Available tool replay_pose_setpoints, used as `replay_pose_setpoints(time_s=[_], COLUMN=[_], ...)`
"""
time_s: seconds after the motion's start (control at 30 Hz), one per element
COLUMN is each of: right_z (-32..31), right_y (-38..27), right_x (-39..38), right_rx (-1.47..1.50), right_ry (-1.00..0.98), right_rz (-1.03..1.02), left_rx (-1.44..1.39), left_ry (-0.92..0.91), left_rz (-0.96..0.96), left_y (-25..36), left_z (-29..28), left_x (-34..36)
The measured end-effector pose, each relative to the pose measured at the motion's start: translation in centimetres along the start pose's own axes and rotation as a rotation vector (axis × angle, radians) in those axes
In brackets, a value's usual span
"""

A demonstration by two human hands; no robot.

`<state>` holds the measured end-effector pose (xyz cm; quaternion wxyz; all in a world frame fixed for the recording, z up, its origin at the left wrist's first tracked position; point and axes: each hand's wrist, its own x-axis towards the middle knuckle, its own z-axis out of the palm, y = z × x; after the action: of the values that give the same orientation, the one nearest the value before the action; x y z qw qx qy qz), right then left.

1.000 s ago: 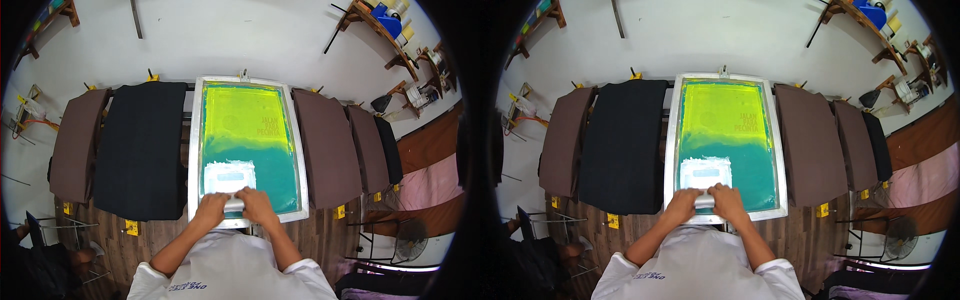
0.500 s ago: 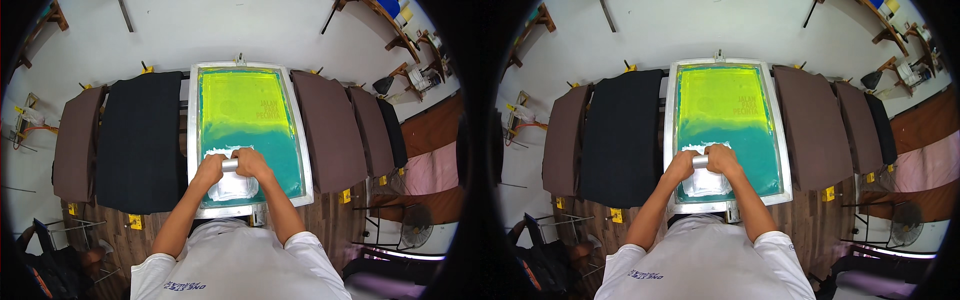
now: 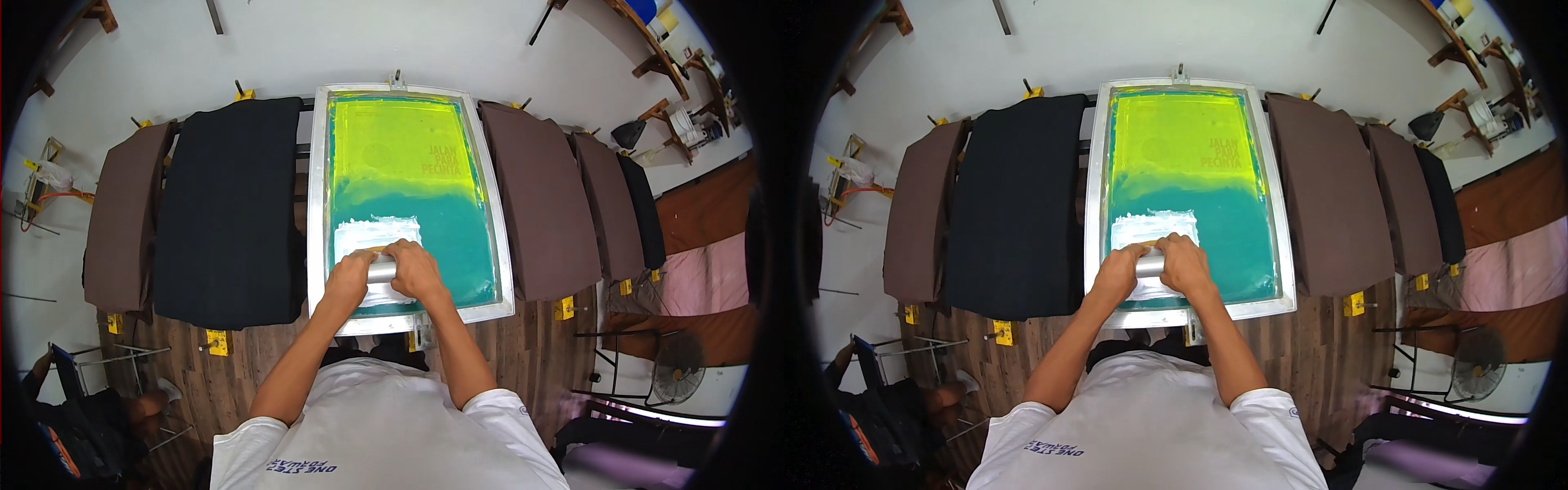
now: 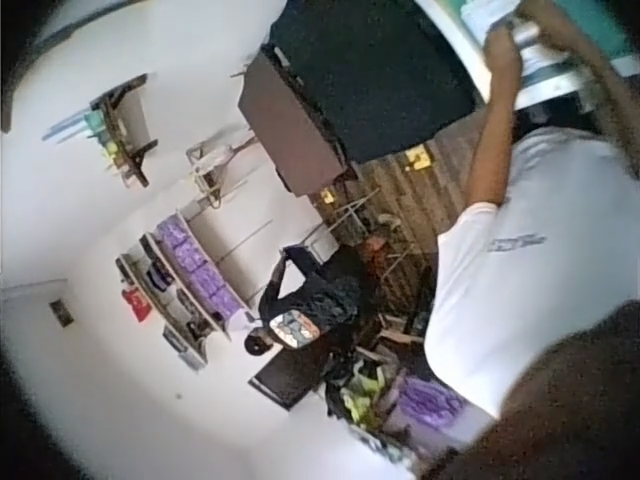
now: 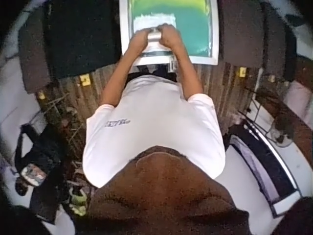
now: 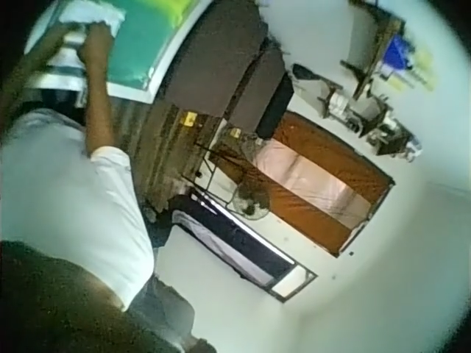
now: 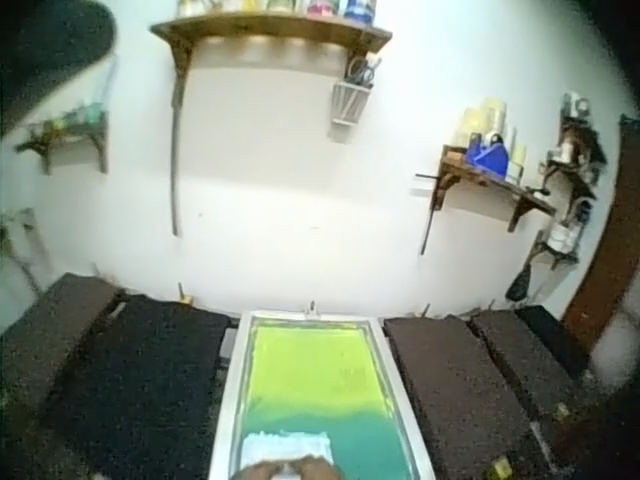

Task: The recorder is applying ink to a screen using a squeegee to print a design onto a garment.

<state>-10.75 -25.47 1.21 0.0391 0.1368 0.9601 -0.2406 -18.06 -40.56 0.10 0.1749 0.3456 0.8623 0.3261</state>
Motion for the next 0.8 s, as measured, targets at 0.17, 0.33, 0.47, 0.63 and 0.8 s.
replay_pose_setpoints(time_s=[0.17,0.33,0.47,0.63,0.8], right_z=[0.3,-0.1,0.1,1.4,1.0], right_y=[-0.4,-1.3,-1.8,-1.2,-1.4], right_x=[-1.6,-3.5,-5.0,-6.7,-8.0], right_rx=[-0.003,0.029,0.049,0.033,0.015], right_ry=[0.011,-0.015,-0.020,-0.004,0.067], right_rz=[-0.007,0.041,0.038,0.002,-0.020], left_rx=[-0.022,-0.049,-0.039,-0.043,-0.063], left_ry=[0.065,0.001,0.012,0.000,0.033], left_rz=[0.077,0.041,0.057,0.058,0.091], left_y=[-0.4,0.7,0.6,0.9,1.5], left_z=[0.8,0.4,0.9,1.2,1.4], left_x=[-1.7,-3.5,-5.0,-6.6,-7.4])
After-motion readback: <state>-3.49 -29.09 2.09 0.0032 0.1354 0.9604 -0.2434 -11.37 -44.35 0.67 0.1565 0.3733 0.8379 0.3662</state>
